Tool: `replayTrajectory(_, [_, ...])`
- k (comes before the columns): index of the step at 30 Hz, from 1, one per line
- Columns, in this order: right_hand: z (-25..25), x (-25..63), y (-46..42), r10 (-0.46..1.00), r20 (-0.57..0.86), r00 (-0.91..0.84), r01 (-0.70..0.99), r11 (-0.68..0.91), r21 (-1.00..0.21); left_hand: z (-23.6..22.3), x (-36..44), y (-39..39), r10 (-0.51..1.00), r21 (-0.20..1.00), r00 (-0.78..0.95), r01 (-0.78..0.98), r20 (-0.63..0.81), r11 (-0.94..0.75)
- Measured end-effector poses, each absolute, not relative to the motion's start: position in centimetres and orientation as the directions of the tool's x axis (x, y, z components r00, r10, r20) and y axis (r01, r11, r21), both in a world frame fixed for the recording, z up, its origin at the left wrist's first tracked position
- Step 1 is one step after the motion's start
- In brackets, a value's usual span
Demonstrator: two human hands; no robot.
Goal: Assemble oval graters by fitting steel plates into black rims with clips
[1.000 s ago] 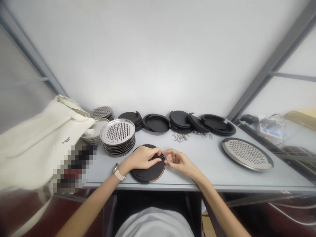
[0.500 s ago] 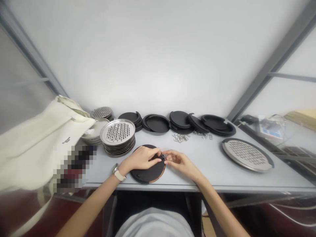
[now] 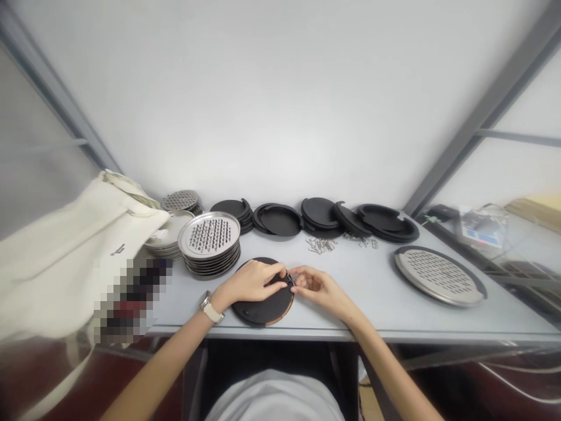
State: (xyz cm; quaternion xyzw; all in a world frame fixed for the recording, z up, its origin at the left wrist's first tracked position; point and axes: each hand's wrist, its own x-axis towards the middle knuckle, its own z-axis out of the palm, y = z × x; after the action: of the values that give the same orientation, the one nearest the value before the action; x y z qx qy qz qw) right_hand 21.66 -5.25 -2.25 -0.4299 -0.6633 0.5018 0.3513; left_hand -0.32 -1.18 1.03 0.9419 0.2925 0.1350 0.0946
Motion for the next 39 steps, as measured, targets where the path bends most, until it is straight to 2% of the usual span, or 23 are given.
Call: replayTrajectory(39, [-2.60, 21.57, -5.28, 0.935, 0.038, -0.351, 0.196, 0.113, -0.974, 1.21, -0.14, -1.34, 0.596, 0.275, 0.782, 0.541, 0.184, -0.795])
